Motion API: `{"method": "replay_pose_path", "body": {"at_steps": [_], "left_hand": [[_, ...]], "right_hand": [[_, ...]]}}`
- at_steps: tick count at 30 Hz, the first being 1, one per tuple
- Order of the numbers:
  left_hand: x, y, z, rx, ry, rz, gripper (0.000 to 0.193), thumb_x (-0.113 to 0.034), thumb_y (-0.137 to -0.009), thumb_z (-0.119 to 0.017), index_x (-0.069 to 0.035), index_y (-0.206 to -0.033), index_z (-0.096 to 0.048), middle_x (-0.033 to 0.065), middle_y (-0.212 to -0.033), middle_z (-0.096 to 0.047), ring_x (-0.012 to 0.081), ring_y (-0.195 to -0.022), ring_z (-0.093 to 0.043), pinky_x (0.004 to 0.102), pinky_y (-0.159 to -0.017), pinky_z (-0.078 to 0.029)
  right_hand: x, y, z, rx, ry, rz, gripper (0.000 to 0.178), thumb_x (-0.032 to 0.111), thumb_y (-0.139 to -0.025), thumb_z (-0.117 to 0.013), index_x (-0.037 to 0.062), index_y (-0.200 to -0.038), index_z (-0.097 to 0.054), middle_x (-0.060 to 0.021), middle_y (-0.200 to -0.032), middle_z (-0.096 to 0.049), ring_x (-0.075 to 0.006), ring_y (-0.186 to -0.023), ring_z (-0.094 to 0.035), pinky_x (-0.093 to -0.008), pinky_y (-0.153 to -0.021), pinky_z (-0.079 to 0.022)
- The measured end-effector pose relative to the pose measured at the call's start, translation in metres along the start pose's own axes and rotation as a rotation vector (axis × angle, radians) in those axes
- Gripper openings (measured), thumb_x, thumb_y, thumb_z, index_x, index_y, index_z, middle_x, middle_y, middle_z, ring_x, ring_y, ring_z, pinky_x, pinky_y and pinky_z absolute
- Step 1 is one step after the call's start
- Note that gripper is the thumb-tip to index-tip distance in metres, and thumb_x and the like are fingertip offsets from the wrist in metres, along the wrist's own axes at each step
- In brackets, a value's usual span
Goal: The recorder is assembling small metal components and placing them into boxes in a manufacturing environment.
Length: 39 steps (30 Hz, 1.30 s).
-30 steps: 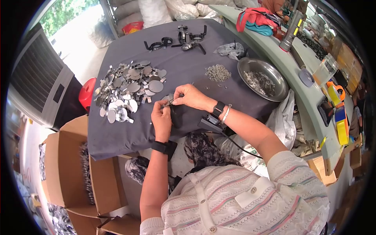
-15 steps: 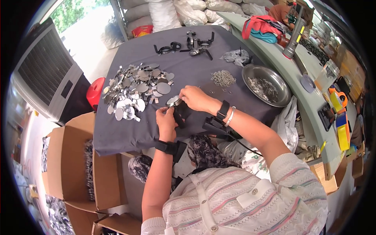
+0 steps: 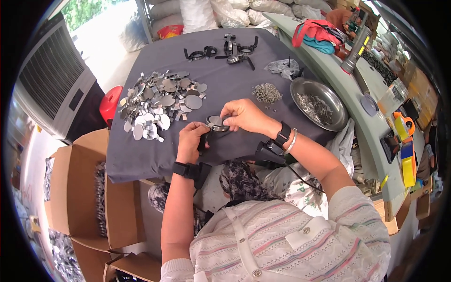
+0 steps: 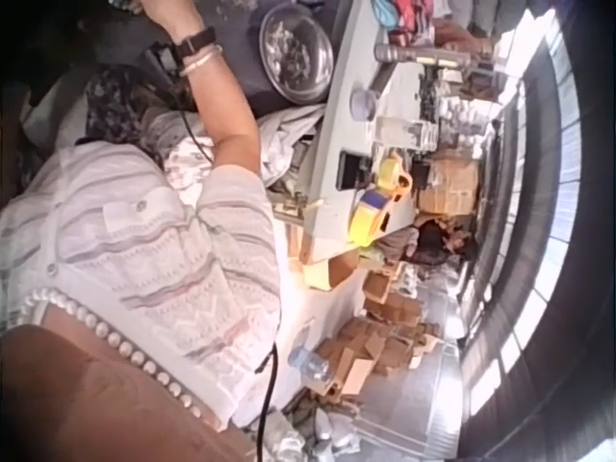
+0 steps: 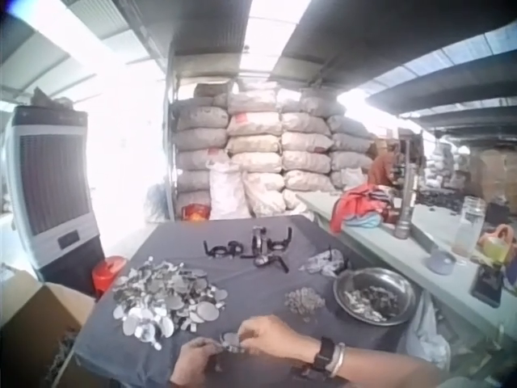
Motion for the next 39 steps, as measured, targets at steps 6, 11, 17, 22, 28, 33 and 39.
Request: {"method": "replay_pose_path", "body": {"at_steps": [6, 11, 17, 22, 28, 33, 39], "left_hand": [[-0.002, -0.005, 0.002, 0.024, -0.027, 0.003, 0.005, -0.001, -0.078, -0.065, -0.001, -0.078, -0.060, 0.0039, -0.067, -0.059, 0.0109, -0.045, -0.051, 0.0243, -0.037, -0.041], [-0.001, -0.007, 0.005, 0.049, -0.057, 0.007, 0.006, -0.002, -0.079, -0.064, -0.001, -0.078, -0.059, 0.0045, -0.067, -0.059, 0.0121, -0.044, -0.050, 0.0249, -0.039, -0.042], [0.002, -0.005, 0.005, 0.018, -0.113, -0.045, 0.007, -0.002, -0.081, -0.063, -0.002, -0.075, -0.058, 0.0037, -0.067, -0.058, 0.0106, -0.044, -0.048, 0.0235, -0.038, -0.038], [-0.005, 0.001, 0.013, -0.122, -0.311, -0.615, 0.010, -0.005, -0.079, -0.063, 0.002, -0.077, -0.056, 0.0027, -0.058, -0.055, 0.0112, -0.046, -0.046, 0.0267, -0.045, -0.038], [-0.026, 0.021, -0.009, -0.171, -0.762, -0.754, 0.020, -0.013, -0.076, -0.067, 0.000, -0.085, -0.054, 0.0141, -0.061, -0.055, 0.0274, -0.050, -0.054, 0.0358, -0.049, -0.042], [-0.029, 0.018, -0.010, -0.182, -0.812, -0.794, 0.020, -0.014, -0.078, -0.067, -0.001, -0.084, -0.053, 0.0178, -0.066, -0.057, 0.0390, -0.060, -0.058, 0.0430, -0.052, -0.043], [-0.021, 0.014, -0.001, -0.169, -0.837, -0.767, 0.021, -0.014, -0.080, -0.066, 0.001, -0.088, -0.053, 0.0174, -0.065, -0.057, 0.0356, -0.058, -0.059, 0.0431, -0.053, -0.044]], "right_hand": [[0.004, -0.005, -0.022, 0.071, 0.009, 0.282, 0.012, 0.001, -0.077, -0.065, 0.0012, -0.086, -0.058, -0.0049, -0.077, -0.062, -0.0153, -0.071, -0.062, -0.0301, -0.063, -0.049], [0.017, -0.006, -0.027, -0.044, 0.319, 0.572, 0.018, 0.006, -0.076, -0.068, 0.0038, -0.088, -0.055, -0.0091, -0.080, -0.063, -0.0294, -0.076, -0.062, -0.0370, -0.068, -0.049], [0.019, -0.012, -0.032, 0.013, 0.403, 0.555, 0.021, 0.010, -0.075, -0.069, 0.0046, -0.088, -0.054, -0.0106, -0.081, -0.064, -0.0332, -0.078, -0.062, -0.0406, -0.067, -0.049], [0.022, -0.023, -0.036, 0.066, 0.454, 0.561, 0.024, 0.009, -0.073, -0.072, 0.0036, -0.089, -0.056, -0.0099, -0.075, -0.064, -0.0296, -0.070, -0.065, -0.0361, -0.062, -0.052], [0.026, -0.034, -0.036, 0.101, 0.487, 0.610, 0.020, 0.011, -0.074, -0.070, 0.0041, -0.087, -0.056, -0.0100, -0.071, -0.063, -0.0292, -0.065, -0.064, -0.0364, -0.056, -0.049], [0.023, -0.059, -0.037, 0.285, 0.405, 0.462, 0.019, 0.015, -0.072, -0.071, 0.0049, -0.081, -0.058, -0.0091, -0.065, -0.061, -0.0276, -0.060, -0.061, -0.0348, -0.056, -0.045], [0.012, -0.039, -0.031, 0.036, 0.366, 0.381, 0.018, 0.013, -0.076, -0.068, 0.0033, -0.087, -0.058, -0.0120, -0.070, -0.063, -0.0262, -0.066, -0.063, -0.0340, -0.061, -0.047]]}}
Point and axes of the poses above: each hand's wrist, its own y-axis away from the middle knuckle, its own z-axis out of the back of the hand, x = y × z, the point moved 8 cm from there along -y, towards the middle knuckle
